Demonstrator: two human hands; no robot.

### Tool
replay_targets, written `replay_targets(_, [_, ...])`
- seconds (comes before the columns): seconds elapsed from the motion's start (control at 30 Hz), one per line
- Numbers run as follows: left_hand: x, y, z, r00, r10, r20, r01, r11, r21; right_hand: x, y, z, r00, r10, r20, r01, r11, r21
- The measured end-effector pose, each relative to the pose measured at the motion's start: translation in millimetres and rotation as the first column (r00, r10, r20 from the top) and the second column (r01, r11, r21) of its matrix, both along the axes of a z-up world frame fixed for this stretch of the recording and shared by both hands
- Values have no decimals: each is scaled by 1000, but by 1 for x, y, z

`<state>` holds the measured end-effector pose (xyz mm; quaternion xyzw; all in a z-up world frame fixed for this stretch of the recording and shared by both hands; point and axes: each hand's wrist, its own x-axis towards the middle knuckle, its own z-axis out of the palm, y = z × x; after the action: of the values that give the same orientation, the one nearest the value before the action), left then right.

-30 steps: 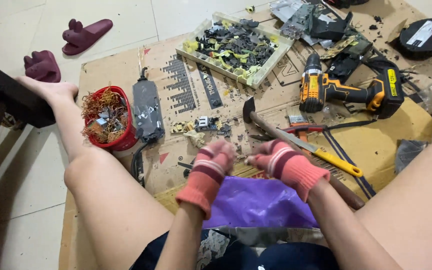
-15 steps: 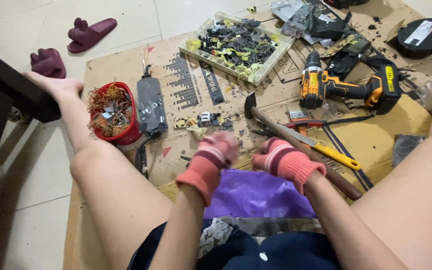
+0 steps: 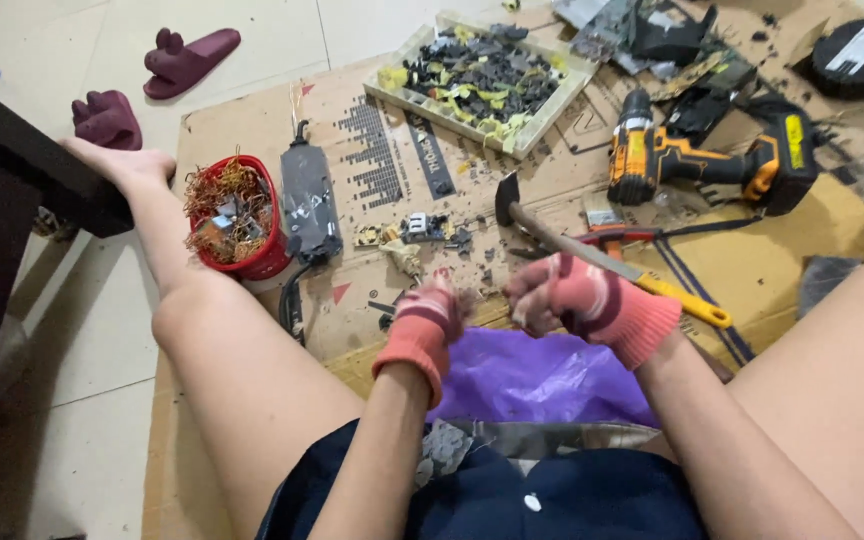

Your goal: The person sits on the floor and uses pliers and a knife to disassemble a small electronic component. They strip wires and separate parts, placing the pieces on a cardboard surface surrounded by tools and debris.

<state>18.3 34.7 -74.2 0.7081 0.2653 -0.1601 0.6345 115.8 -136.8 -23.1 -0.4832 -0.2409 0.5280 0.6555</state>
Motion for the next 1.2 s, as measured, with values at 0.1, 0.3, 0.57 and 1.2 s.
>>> replay_targets(0.1, [-6, -5, 26, 968, 235, 91, -187, 911, -367, -36, 8, 51, 924, 22, 382, 117, 935, -336])
replay_targets(0.3, [-19, -13, 47, 742, 670, 7, -266, 304, -915, -12, 24, -8, 849, -99, 519, 474, 576, -666])
replay_targets(0.57, [-13, -34, 25, 876, 355, 326, -476, 745, 467, -44, 15, 45, 911, -335, 242, 381, 906, -182])
replay_targets(1.2, [-16, -29, 46, 598, 801, -16, -595, 431, -679, -16, 33, -29, 759, -521, -391, 549, 834, -46])
